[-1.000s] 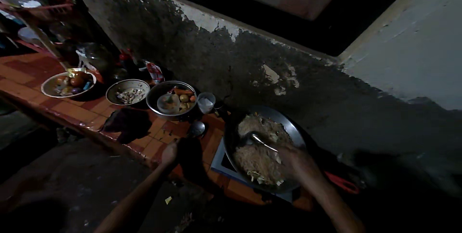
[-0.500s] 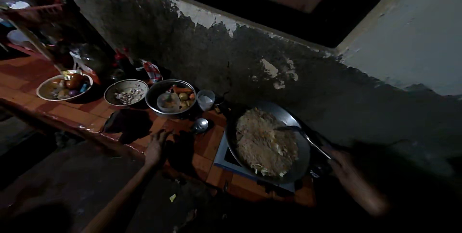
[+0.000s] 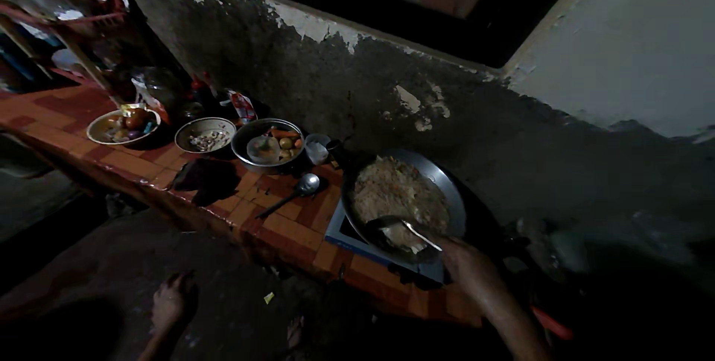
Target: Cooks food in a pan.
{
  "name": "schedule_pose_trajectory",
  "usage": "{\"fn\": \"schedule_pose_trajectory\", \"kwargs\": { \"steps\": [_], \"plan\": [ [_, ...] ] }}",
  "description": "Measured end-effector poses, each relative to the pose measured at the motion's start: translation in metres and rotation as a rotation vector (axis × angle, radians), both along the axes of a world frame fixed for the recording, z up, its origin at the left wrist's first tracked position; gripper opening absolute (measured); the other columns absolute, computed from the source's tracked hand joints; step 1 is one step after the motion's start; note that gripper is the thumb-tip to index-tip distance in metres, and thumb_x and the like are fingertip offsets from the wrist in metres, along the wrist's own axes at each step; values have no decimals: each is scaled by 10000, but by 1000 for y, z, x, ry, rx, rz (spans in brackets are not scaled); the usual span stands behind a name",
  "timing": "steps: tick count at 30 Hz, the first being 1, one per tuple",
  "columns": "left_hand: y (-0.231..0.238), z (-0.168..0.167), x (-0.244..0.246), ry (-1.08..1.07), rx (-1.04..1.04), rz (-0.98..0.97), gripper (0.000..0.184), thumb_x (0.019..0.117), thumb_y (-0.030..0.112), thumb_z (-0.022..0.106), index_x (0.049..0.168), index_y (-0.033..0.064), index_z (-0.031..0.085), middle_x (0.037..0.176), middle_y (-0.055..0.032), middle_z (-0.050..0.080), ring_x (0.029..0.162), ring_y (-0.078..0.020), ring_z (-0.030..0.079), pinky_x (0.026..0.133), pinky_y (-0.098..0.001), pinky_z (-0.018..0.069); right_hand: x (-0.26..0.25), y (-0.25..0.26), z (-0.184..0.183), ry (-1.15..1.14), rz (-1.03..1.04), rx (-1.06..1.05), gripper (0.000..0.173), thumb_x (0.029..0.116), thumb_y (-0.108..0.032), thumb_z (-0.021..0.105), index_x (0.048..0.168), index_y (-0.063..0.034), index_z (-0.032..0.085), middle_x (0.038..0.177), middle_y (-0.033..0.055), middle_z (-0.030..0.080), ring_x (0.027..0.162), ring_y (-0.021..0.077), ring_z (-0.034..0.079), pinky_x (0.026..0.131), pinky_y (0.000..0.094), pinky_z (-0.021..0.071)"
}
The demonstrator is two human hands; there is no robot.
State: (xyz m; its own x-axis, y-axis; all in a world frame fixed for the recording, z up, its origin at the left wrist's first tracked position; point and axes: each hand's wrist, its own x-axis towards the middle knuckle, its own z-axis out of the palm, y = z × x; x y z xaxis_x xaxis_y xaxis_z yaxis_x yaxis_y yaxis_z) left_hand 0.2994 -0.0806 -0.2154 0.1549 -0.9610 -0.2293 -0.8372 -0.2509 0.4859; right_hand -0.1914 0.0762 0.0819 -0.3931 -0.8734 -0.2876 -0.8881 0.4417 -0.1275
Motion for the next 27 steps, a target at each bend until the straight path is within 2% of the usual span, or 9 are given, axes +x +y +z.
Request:
{"fn": "schedule_pose_trajectory", "kwargs": {
  "steps": [4,8,12,16,17,19,23,25,27],
  "plan": [
    [38,-10,-7,38,162,13,394,1014,132,642,1387,11,607,1503,-331,463,1392,-539,437,1126,-647,383,-39,43,31,124,33,-192,349,1021,-45,579,1321,-163,713,1231,225,694,1097,451,677,927,657,509],
    [75,-16,4,31,220,3,388,1014,146,646,1380,19,617,1505,-319,471,1386,-532,451,1124,-654,383,-47,48,20,186,-19,-18,358,1033,-65,564,1344,-184,696,1296,209,670,1169,440,648,970,637,497],
    [109,-28,39,33,411,37,414,1024,186,642,1401,23,599,1458,-327,519,1356,-518,498,1113,-649,407,-34,32,6,184,10,44,373,1047,-68,539,1389,-161,656,1346,214,639,1198,422,640,990,602,500],
    [124,-92,97,154,552,51,393,1025,260,651,1359,54,628,1293,-247,663,1196,-423,642,1026,-601,500,-54,52,38,74,34,-254,334,1029,-47,553,1343,-56,666,1283,286,652,1175,492,629,991,683,464],
    [125,-92,103,168,571,61,395,1021,252,656,1362,53,628,1300,-244,660,1204,-419,637,1038,-596,494,-58,56,42,32,31,-366,344,1028,-40,535,1353,-1,641,1274,317,643,1171,507,622,998,674,461],
    [128,-54,95,188,594,93,405,1031,198,643,1384,4,598,1342,-283,624,1259,-442,597,1079,-595,447,-63,52,39,-21,-20,-482,378,1053,-66,488,1404,44,574,1298,345,611,1174,503,610,1004,633,467],
    [130,-18,96,213,575,125,403,1037,168,627,1389,-22,581,1354,-297,612,1282,-454,581,1090,-600,437,-59,25,23,45,-79,-243,370,1068,-79,475,1412,23,565,1326,345,601,1230,534,582,1032,701,423],
    [128,-18,109,230,595,119,417,1048,176,610,1415,-15,559,1364,-293,606,1274,-445,589,1083,-589,447,-36,12,24,11,-76,-329,391,1077,-92,446,1437,41,520,1327,351,588,1218,528,583,1022,683,435],
    [129,-4,123,232,645,116,461,1066,209,567,1466,-11,510,1442,-281,554,1361,-430,522,1144,-565,387,-1,-6,21,-96,-45,-473,435,1074,-111,421,1479,43,464,1320,347,578,1181,490,596,1000,638,462]
  ]
}}
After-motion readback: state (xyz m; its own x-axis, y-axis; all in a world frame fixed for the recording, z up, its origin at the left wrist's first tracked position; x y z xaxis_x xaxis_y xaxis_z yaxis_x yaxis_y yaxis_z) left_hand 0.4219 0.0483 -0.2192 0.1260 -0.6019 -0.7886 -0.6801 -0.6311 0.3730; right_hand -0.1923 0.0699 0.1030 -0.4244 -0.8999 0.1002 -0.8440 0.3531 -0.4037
